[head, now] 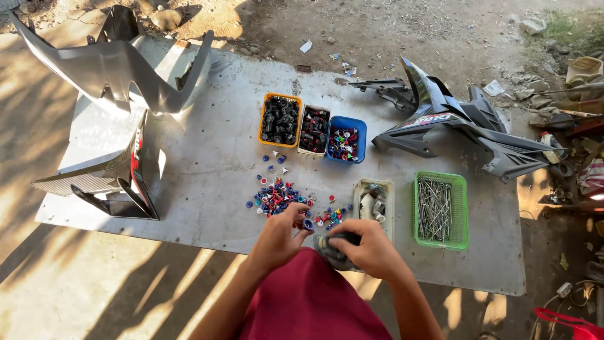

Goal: Cleaning and sorting individual motorcycle fairing bolts and decorative caps using a cloth.

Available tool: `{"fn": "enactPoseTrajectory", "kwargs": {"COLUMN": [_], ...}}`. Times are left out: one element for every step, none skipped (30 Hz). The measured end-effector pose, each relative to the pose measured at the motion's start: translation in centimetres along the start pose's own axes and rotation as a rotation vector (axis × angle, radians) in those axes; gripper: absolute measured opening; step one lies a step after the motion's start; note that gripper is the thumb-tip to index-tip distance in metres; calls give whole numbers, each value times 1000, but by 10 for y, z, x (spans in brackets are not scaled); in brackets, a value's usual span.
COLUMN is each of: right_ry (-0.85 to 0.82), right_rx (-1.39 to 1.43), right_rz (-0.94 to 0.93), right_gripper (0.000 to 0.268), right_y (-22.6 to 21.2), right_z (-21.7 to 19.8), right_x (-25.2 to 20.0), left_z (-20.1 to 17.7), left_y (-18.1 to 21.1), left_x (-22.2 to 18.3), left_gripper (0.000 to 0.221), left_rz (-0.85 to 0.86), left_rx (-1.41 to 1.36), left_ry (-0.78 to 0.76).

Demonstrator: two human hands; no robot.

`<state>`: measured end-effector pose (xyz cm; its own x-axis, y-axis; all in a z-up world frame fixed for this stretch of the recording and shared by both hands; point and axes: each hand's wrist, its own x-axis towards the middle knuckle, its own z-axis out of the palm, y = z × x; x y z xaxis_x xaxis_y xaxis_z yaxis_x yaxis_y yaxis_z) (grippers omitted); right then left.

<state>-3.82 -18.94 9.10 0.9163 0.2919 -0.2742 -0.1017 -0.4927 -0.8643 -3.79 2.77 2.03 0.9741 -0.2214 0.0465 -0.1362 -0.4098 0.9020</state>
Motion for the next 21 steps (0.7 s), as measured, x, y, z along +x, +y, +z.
{"fn": "enactPoseTrajectory", "kwargs": {"right_ry": [-3,142,275,262,298,334,340,337,326,326,264,201,207,225,240,241,324,406,401,417,451], "right_rx": [2,-16,-31,-27,6,38,38,-115,-267,-265,-327,-388,-387,-327,-267,-265,-169,-72,-71,-124,-179], "right_rz": [5,-102,-208,-200,-224,-248,-246,-280,-304,-293,-255,-215,-222,-155,-77,-74,-108,-141,-131,-245,-371], "right_gripper": [15,17,24,24,20,16,16,10,7,7,3,3,3,4,5,5,5,6,6,9,14], "right_y": [7,15,22,30,37,44,31,17,5,8,10,12,17,22,29,22,15,9,2,-4,-11], "right_z": [5,11,19,31,40,49,46,43,43,39,34,29,24,20,16,15,15,15,20,23,24], "right_x": [4,7,9,7,14,21,18,15,9,8,8,8,10,12,11,5,3,1,1,2,9], "left_z": [-4,-8,-13,-8,-7,-5,-4,-3,-2,-5,-7,-10,-16,-22,-26,-27,-29,-31,-24,-17,-11], "left_y": [8,16,24,28,32,36,32,28,24,26,28,30,33,37,41,39,37,34,31,29,27], "left_x": [1,3,1,-4,1,6,10,13,11,11,14,16,21,26,28,31,31,32,28,25,30], "left_gripper": [52,63,74,74,74,75,75,76,78,78,81,85,85,81,77,77,82,87,87,82,76], "left_rz": [-5,94,183,167,256,345,349,325,293,288,290,291,298,271,238,238,246,252,244,294,364], "left_rx": [-2,23,46,44,138,232,231,200,166,162,195,228,234,221,203,202,285,367,363,272,184], "left_ry": [-3,-82,-160,-160,-119,-78,-82,-58,-37,-46,-30,-14,-11,26,56,52,23,-8,-14,-38,-61]}}
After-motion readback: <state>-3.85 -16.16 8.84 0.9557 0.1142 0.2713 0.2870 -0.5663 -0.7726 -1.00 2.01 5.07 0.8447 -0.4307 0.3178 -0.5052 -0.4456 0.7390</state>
